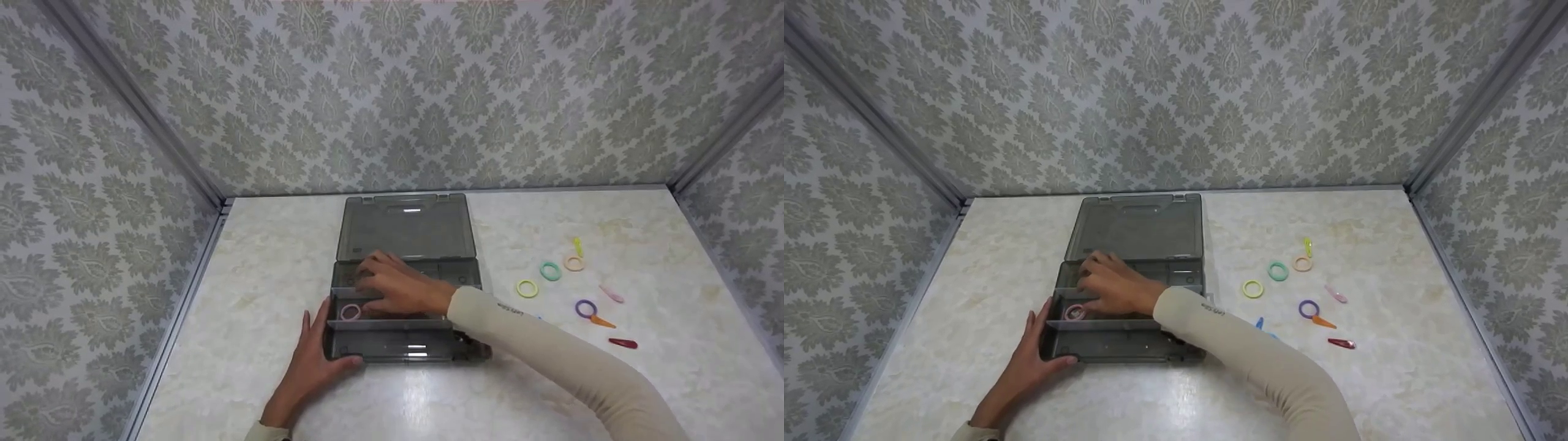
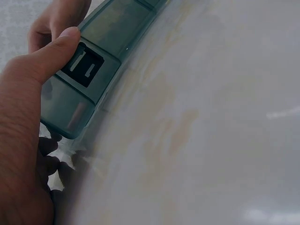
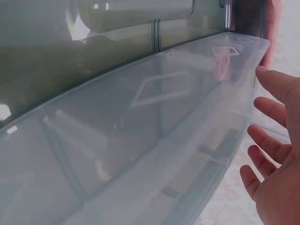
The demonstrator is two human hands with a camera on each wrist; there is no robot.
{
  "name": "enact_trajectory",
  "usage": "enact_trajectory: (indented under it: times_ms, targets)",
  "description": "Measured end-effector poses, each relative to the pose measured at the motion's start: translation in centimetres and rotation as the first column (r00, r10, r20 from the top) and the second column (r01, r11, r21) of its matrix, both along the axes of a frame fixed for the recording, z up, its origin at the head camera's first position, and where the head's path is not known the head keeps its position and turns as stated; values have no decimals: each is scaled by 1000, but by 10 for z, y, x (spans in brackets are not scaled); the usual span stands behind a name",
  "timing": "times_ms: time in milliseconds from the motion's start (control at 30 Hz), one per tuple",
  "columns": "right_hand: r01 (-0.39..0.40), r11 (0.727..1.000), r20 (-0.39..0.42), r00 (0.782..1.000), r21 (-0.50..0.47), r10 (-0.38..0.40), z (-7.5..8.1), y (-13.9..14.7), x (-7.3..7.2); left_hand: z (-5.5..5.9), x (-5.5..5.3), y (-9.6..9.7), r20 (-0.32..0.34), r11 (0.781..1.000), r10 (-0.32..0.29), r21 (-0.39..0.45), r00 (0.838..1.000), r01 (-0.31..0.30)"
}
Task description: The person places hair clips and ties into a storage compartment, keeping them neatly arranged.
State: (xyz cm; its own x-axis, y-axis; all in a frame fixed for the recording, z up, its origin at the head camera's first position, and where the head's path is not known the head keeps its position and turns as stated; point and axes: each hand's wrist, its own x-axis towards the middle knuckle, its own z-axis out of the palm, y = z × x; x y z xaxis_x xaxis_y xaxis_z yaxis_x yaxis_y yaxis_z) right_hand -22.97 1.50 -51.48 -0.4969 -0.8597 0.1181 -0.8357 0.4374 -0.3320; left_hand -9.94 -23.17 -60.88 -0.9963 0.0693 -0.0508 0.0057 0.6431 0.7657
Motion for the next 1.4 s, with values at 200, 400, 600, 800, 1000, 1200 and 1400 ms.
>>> enact_trajectory:
  times_ms: [200, 400, 600, 800, 1000, 1200, 1400]
  targets:
    - [12, 998, 21, 1000, -67, -11, 3, 21, -4, 0, 0, -1, -10, 1000, 1, 7, 1000, -1]
    - [10, 990, 27, 1000, -139, -7, 6, 42, -9, 1, 0, -2, -23, 1000, 2, -3, 1000, -2]
    - [73, 976, 71, 996, -206, -60, 13, 63, -16, 0, 1, -2, -48, 1000, -1, 4, 999, 1]
    - [145, 964, 99, 987, -221, -126, 20, 88, -25, 0, 2, -3, -54, 1000, 2, 8, 999, -2]
    - [180, 945, 85, 983, -273, -163, 18, 119, -32, -2, 2, -4, -69, 1000, -9, 12, 998, 9]
    - [259, 918, 135, 964, -301, -227, 3, 149, -33, -3, 2, -4, -80, 1000, -18, 21, 997, 20]
    - [364, 882, 217, 926, -300, -309, -15, 180, -27, -4, 1, -2, -105, 999, -30, 27, 994, 33]
